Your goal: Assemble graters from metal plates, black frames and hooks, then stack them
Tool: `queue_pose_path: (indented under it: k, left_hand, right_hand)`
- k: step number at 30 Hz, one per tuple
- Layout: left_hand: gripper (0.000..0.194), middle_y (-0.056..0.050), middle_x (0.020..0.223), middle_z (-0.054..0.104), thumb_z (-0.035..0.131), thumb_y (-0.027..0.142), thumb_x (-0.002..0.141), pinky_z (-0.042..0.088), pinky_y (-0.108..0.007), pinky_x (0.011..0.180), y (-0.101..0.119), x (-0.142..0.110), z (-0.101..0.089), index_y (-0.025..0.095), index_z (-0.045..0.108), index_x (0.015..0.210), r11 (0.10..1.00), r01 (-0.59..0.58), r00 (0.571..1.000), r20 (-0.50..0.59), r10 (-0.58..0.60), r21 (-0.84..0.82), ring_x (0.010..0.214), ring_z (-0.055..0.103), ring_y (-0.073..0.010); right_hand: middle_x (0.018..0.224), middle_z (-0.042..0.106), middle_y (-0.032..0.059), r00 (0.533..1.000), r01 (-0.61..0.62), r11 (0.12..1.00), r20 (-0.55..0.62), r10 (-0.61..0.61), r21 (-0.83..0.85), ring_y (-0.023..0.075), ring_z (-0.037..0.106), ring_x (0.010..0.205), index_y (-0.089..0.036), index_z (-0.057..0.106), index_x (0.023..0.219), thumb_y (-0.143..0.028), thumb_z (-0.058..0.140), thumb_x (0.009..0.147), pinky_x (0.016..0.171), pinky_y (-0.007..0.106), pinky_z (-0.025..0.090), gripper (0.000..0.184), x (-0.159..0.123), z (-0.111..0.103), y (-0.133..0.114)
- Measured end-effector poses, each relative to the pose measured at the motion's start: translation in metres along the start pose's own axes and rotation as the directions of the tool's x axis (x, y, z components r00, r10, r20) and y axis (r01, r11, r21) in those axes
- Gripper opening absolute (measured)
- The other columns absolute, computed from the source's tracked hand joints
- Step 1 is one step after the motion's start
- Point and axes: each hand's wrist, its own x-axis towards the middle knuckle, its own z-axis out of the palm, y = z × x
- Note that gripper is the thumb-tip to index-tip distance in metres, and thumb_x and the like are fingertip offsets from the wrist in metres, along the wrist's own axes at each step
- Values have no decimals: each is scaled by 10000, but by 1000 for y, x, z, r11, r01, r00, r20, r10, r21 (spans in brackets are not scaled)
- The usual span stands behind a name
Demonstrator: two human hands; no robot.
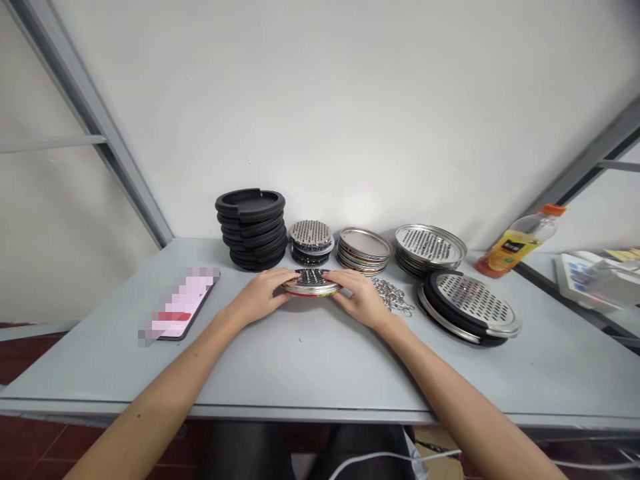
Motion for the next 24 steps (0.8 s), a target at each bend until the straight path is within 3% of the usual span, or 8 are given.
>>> queue_pose_path:
  k: [3,8,11,18,22,24]
  left_hand:
    - [362,-41,1265,626,542,226,887,433,-392,1018,-3,-1,1,235,582,1247,999,34,999,-9,-34,15,1164,573,-218]
    - [346,-31,1261,628,515,240,898,426,-391,1026,-1,-3,-2,244,587,1236,998,45,999,-14,-46,-49,1168,572,-222]
    - [339,-59,1254,628,511,307,913,441,-378,1014,3,-2,-2,212,591,1228,979,42,998,-38,-51,-198,1164,574,-233]
    - [365,-73,1023,700,543,439,889,528,-346,852,11,2,8,147,642,1083,884,105,980,-103,-170,-456,948,646,-228]
    - [439,-87,1017,697,534,506,873,527,-365,857,9,5,11,126,637,1067,839,128,965,-129,-229,-529,964,637,-242]
    - [442,-91,1038,693,514,508,884,518,-377,878,7,6,9,130,629,1081,837,150,961,-120,-247,-526,993,631,-248]
  right_hand:
    - [1168,666,77,998,-57,998,-36,58,14,241,608,1083,-232,597,1201,-250,580,850,957,427,475,351,1,-1,-3]
    - [1377,508,135,968,-228,968,-87,237,100,286,499,1250,-209,347,1422,-327,732,722,1051,479,404,807,3,-3,-3]
    - [1345,538,146,953,-287,934,-33,300,212,278,510,1243,-188,313,1432,-365,785,670,1048,460,411,914,4,-1,-1]
    - [1029,719,81,911,-376,709,96,402,596,249,676,943,-165,651,1039,-430,720,734,866,420,542,410,10,4,-6]
    - [1014,727,64,909,-324,655,33,415,683,239,673,937,-172,683,986,-403,732,726,871,407,540,351,13,3,-15]
    - [979,734,59,899,-312,673,-21,438,670,237,678,899,-172,695,948,-398,728,732,836,397,550,314,14,3,-20]
